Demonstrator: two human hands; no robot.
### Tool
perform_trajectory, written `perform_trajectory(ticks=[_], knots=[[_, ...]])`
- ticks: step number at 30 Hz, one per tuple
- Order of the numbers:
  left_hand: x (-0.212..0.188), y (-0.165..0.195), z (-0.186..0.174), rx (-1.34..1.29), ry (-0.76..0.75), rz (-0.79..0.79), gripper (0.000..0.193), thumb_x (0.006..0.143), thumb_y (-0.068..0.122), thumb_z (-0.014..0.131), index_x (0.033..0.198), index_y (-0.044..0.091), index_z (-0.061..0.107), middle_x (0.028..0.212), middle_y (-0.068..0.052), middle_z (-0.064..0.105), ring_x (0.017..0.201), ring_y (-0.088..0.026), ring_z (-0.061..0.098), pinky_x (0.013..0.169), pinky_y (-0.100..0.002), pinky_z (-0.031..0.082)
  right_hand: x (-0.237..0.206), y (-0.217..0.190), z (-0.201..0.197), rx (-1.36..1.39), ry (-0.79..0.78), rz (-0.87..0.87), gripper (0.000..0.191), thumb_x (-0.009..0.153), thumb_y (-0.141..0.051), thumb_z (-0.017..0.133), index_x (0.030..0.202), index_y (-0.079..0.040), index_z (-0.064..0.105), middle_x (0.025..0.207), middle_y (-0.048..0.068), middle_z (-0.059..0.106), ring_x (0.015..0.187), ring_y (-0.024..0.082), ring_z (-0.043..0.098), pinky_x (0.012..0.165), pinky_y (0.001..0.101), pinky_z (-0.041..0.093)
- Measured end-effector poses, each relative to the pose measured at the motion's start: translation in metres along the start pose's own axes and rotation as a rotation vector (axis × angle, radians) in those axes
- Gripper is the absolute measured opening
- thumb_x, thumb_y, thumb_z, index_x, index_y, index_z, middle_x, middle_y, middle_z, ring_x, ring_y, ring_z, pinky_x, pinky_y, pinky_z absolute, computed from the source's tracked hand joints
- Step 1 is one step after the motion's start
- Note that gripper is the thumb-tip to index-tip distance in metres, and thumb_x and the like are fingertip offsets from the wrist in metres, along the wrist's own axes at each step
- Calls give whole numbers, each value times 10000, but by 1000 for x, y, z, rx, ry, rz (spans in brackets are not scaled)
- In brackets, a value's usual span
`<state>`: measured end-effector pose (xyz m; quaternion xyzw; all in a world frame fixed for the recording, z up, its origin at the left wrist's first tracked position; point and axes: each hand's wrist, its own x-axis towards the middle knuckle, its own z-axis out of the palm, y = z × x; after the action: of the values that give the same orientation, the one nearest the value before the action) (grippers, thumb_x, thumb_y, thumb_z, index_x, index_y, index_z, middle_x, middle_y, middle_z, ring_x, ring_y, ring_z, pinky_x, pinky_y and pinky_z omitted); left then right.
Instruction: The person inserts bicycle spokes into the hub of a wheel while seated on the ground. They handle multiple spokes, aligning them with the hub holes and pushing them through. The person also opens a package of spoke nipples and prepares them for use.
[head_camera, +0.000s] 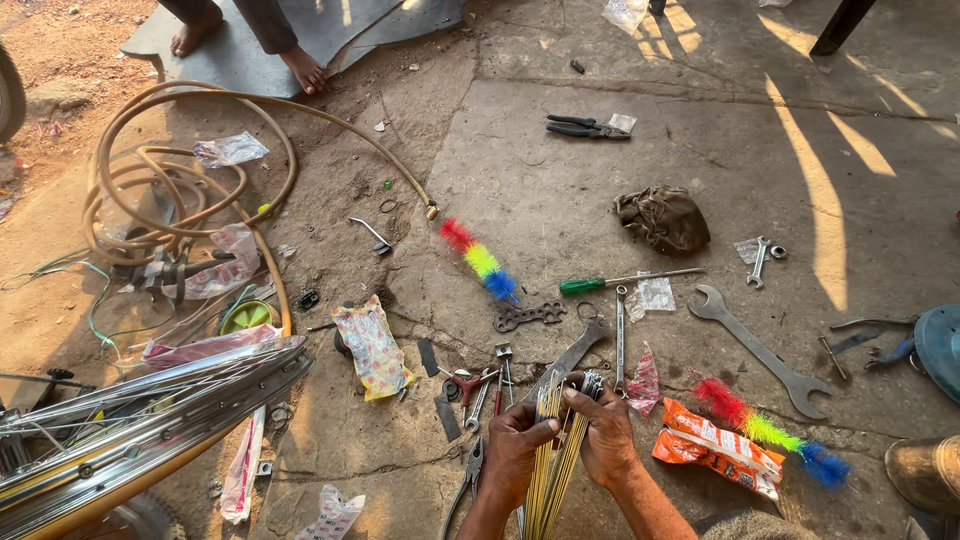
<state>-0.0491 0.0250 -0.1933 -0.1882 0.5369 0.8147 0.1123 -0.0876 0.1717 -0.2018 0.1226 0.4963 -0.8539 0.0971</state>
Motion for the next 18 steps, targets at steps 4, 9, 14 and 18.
perform_trajectory(ticks=[4, 9, 14, 18], knots=[[0, 0, 0, -33, -24, 25, 115, 830, 35, 773, 938, 2, 754, 841, -105, 744, 751, -178, 698, 708, -357, 627, -2, -2, 2, -70, -3, 38, 457, 689, -166, 874, 1078, -61, 656, 851, 38, 682, 854, 186, 668, 808, 419, 554], [1, 0, 0, -70, -34, 9, 141, 828, 49, 789, 954, 1, 750, 839, -106, 746, 753, -172, 704, 706, -363, 622, -6, -7, 5, -41, -2, 80, 506, 660, -137, 873, 1104, -62, 641, 853, 46, 671, 836, 209, 673, 778, 456, 571], [0, 1, 0, -26, -14, 14, 155, 816, 60, 798, 950, 0, 749, 837, -105, 747, 746, -171, 713, 716, -371, 638, -5, -6, 2, -35, 8, 55, 490, 677, -133, 870, 1108, -53, 651, 862, 53, 697, 860, 203, 679, 815, 445, 565], [-2, 7, 3, 3, -10, 3, 162, 805, 47, 786, 957, 3, 750, 842, -109, 750, 734, -175, 711, 704, -368, 633, -4, -3, 0, -60, 43, 57, 497, 677, -130, 888, 1116, -57, 667, 860, 59, 702, 864, 204, 670, 821, 442, 550]])
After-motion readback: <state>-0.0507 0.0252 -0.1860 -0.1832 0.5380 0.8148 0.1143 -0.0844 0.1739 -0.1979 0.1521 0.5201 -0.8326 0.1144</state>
